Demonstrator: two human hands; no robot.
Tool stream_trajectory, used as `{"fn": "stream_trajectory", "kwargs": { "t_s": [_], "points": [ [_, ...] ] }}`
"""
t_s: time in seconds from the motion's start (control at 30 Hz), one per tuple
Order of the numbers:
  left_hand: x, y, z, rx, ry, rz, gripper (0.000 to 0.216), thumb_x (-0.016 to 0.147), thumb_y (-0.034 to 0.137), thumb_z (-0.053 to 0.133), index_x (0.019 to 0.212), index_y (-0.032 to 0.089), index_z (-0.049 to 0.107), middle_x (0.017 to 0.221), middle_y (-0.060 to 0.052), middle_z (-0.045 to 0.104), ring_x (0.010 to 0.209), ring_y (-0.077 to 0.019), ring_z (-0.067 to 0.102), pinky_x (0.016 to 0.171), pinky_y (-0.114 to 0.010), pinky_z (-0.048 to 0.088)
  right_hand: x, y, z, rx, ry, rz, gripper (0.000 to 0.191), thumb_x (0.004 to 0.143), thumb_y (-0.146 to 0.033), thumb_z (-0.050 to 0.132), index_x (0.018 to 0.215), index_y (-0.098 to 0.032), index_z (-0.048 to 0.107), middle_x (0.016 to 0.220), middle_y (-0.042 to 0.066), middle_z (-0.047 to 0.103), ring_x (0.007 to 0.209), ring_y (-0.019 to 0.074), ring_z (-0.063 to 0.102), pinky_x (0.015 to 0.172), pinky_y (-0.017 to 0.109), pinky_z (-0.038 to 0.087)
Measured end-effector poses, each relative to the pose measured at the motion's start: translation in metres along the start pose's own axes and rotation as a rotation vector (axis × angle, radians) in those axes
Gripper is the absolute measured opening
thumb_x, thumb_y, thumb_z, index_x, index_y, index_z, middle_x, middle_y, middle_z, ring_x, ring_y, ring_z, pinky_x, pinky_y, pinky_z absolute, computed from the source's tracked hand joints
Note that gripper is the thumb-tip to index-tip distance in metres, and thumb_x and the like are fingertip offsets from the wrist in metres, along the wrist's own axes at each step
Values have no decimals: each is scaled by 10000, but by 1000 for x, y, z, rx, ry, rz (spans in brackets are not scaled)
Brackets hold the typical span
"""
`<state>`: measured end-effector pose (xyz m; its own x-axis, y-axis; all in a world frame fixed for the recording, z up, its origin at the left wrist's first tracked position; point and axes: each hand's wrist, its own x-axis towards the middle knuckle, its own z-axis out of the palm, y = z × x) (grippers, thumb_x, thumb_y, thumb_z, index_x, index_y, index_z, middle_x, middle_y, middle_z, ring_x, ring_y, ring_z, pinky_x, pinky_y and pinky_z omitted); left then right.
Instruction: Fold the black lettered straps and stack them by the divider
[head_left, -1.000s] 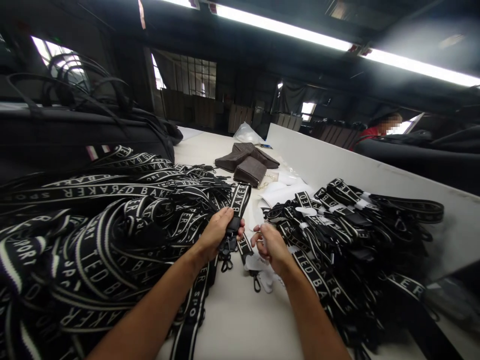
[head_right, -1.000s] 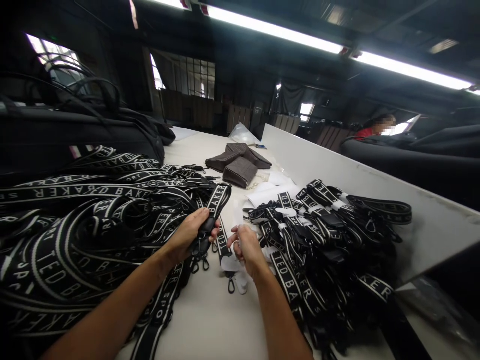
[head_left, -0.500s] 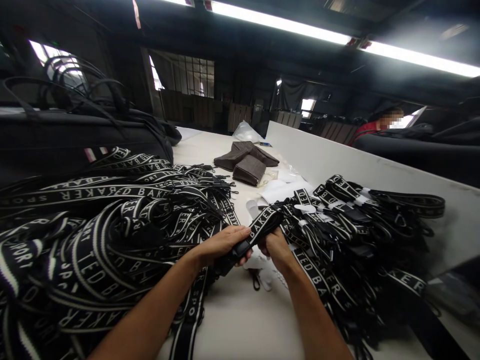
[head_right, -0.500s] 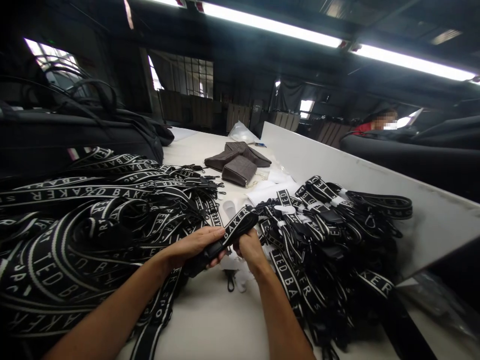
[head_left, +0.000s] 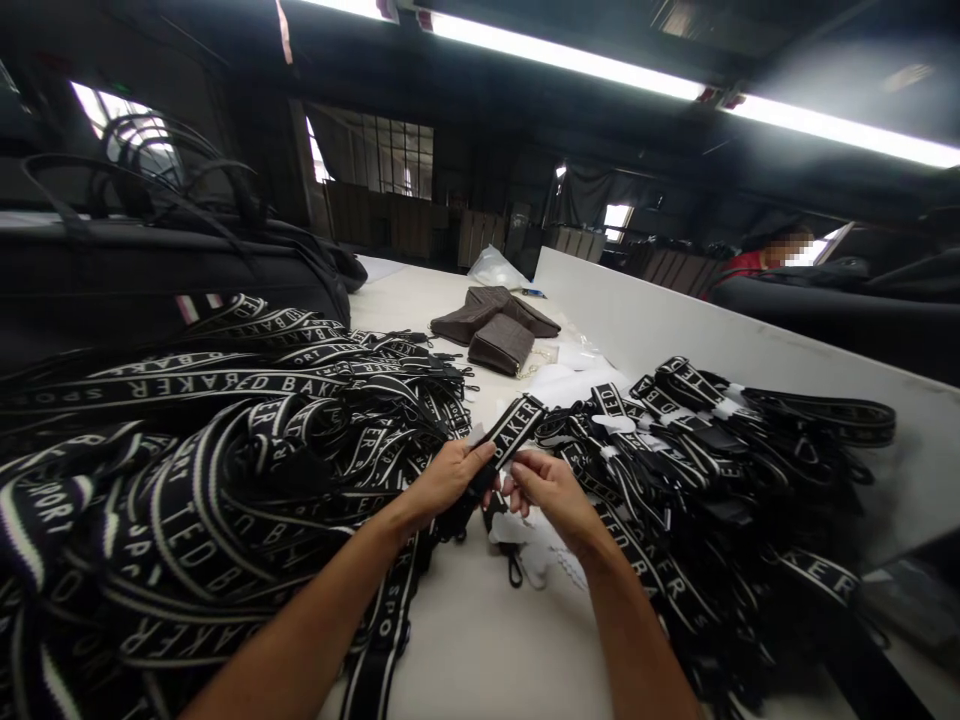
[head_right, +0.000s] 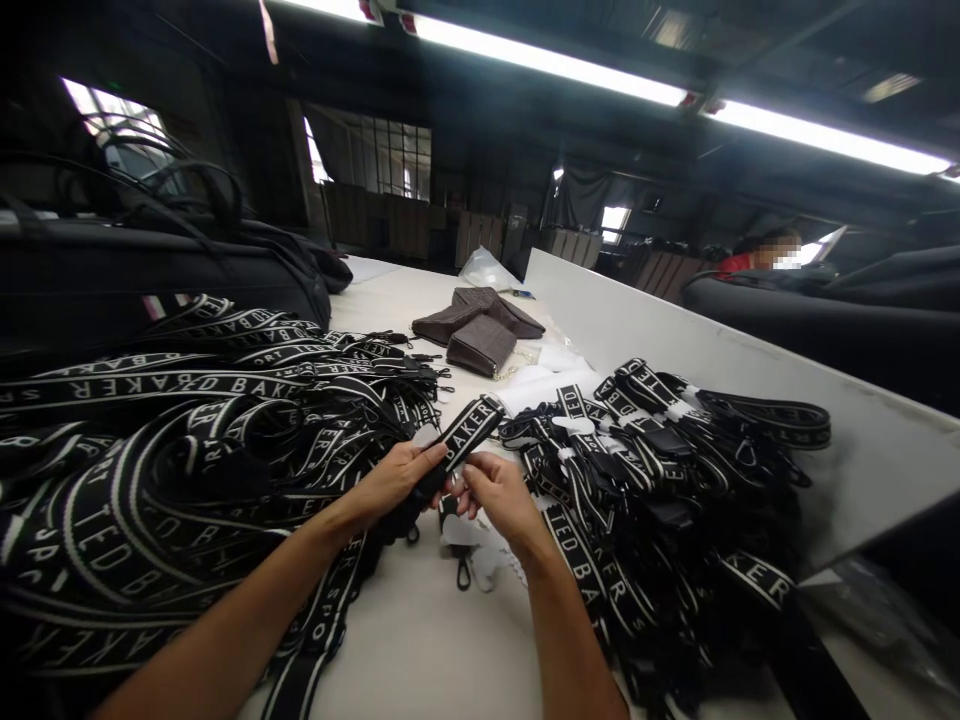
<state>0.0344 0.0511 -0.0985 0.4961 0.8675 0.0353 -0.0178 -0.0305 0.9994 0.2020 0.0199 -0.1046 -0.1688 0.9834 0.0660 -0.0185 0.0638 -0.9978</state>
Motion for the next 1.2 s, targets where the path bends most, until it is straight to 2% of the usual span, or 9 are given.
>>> {"fn": "stream_trajectory", "kwargs": {
  "t_s": [0.13, 0.3, 0.5, 0.67, 0.77, 0.83, 0.93, 1.07, 1.2],
  "points": [
    [8, -9, -4, 70, 151, 65, 411, 846, 552, 535, 754, 151, 545, 599, -3, 606, 440, -112, 537, 423, -213, 401, 1, 11, 14, -103, 231, -119, 277, 790, -419, 667, 902, -176, 597, 609, -8, 633, 436, 114, 557, 378, 205, 399],
    [5, -9, 1, 77, 20, 57, 398, 823, 546, 565, 725, 164, 510, 554, 24, 562, 462, -108, 529, 453, -212, 413, 0, 10, 22, 156, 127, -86, 324, 746, -430, 728, 859, -141, 632, 612, 11, 654, 468, 107, 595, 422, 191, 454],
    [-1, 2, 1, 39, -30, -74, 382, 821, 529, 575, 763, 153, 545, 561, 13, 589, 449, -105, 526, 435, -211, 390, -3, -3, 7, 311, -13, 63, 383, 686, -384, 791, 936, -132, 647, 878, 102, 736, 803, 192, 714, 761, 306, 565],
    [1, -4, -2, 41, -100, -72, 342, 837, 494, 556, 814, 153, 546, 648, -1, 623, 474, -103, 550, 462, -216, 414, -5, 0, 8, -189, 137, -175, 189, 818, -357, 655, 835, -172, 689, 702, 42, 673, 617, 172, 634, 631, 316, 526],
    [1, -8, -3, 71, -115, -65, 331, 846, 487, 547, 905, 161, 541, 665, 13, 610, 493, -110, 568, 481, -220, 428, -4, 3, 10, -498, 305, -428, 142, 844, -281, 622, 800, -201, 731, 839, 68, 654, 775, 192, 619, 706, 316, 502],
    [-1, -8, -3, 88, -145, -87, 340, 853, 498, 541, 919, 164, 536, 662, 16, 598, 504, -114, 572, 492, -223, 433, -3, 5, 10, -494, 311, -484, 137, 845, -269, 622, 819, -211, 743, 1040, 93, 633, 884, 201, 611, 719, 299, 498],
    [-5, -4, -3, 110, -217, -118, 365, 855, 528, 532, 871, 163, 532, 677, 5, 593, 530, -121, 570, 518, -239, 456, 0, 10, 9, -347, 204, -406, 136, 845, -286, 624, 816, -209, 733, 1212, 86, 600, 743, 142, 596, 652, 274, 497],
    [-3, -3, -1, 204, -230, -72, 352, 882, 499, 470, 832, 161, 556, 678, -3, 579, 578, -139, 550, 544, -255, 463, 5, 17, 9, -116, 110, -255, 164, 812, -353, 661, 810, -193, 699, 921, 40, 667, 501, 81, 480, 467, 232, 415],
    [3, -8, 3, 404, -99, 106, 315, 901, 371, 407, 787, 154, 606, 743, -21, 617, 682, -152, 550, 640, -247, 454, 8, 23, 10, -16, 214, -191, 243, 792, -412, 683, 835, -174, 685, 555, -33, 540, 453, 88, 449, 430, 209, 357]
  ]
}}
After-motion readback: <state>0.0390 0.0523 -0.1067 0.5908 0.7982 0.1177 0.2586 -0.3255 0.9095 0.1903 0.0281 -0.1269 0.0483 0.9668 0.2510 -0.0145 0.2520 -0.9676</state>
